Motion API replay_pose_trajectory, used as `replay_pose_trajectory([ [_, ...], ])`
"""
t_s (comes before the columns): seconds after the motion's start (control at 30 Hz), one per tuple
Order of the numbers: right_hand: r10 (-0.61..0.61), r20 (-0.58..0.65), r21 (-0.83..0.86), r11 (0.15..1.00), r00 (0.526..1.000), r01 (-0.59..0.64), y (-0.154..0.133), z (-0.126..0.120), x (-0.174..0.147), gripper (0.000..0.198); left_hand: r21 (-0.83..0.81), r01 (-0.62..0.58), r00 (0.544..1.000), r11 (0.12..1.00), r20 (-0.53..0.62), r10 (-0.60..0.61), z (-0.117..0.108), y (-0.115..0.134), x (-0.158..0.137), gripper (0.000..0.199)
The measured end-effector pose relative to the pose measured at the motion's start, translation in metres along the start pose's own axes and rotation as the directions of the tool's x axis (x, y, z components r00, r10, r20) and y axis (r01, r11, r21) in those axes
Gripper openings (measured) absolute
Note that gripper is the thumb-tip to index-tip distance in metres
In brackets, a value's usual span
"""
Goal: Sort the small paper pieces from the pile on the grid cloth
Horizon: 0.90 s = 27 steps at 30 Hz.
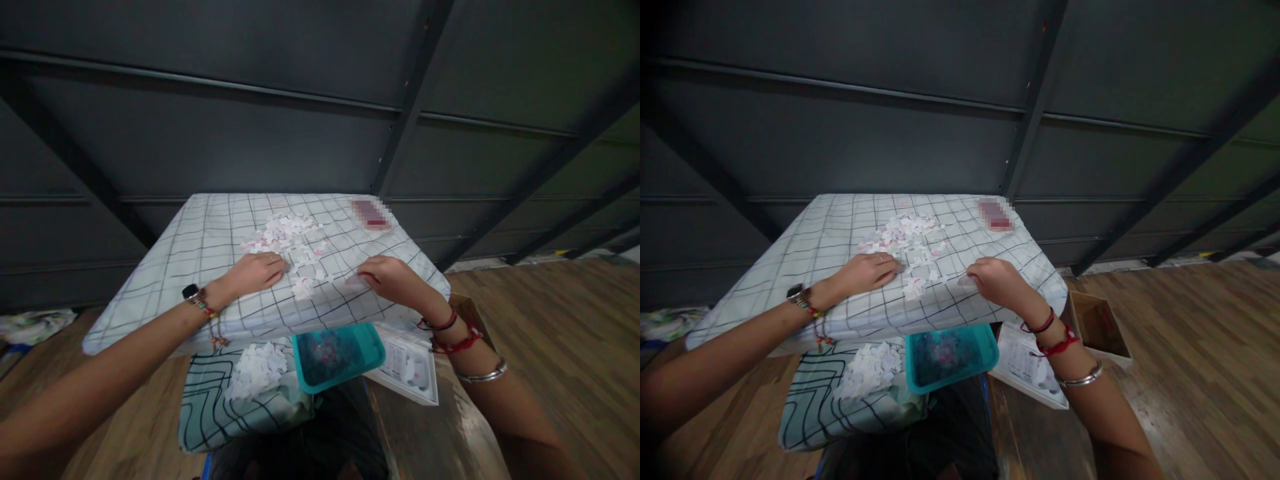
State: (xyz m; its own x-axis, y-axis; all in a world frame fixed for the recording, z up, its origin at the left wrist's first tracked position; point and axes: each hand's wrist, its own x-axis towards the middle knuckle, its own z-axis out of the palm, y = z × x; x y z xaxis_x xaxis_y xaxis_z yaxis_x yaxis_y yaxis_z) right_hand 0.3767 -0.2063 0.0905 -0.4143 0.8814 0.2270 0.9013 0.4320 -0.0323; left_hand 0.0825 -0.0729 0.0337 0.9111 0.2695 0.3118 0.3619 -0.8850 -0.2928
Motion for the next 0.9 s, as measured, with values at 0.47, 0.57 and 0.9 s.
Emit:
replay_pose_trajectory([
  [0.47,-0.148,0.025,-0.074,0.986,0.989,0.15,-0.018,0.0,-0.008,0.02,0.0,0.011,1.0,1.0,-0.027,-0.011,-0.002,0.002,0.001,0.025],
  [0.57,-0.349,0.028,-0.163,0.923,0.937,0.349,-0.031,-0.006,-0.018,0.022,0.013,0.014,1.0,1.0,-0.015,-0.014,0.0,0.001,0.0,0.025],
  [0.9,-0.268,-0.081,0.03,0.962,0.96,0.272,-0.025,-0.013,-0.027,0.018,0.036,0.002,1.0,0.999,0.001,-0.002,0.0,0.001,0.0,0.025],
])
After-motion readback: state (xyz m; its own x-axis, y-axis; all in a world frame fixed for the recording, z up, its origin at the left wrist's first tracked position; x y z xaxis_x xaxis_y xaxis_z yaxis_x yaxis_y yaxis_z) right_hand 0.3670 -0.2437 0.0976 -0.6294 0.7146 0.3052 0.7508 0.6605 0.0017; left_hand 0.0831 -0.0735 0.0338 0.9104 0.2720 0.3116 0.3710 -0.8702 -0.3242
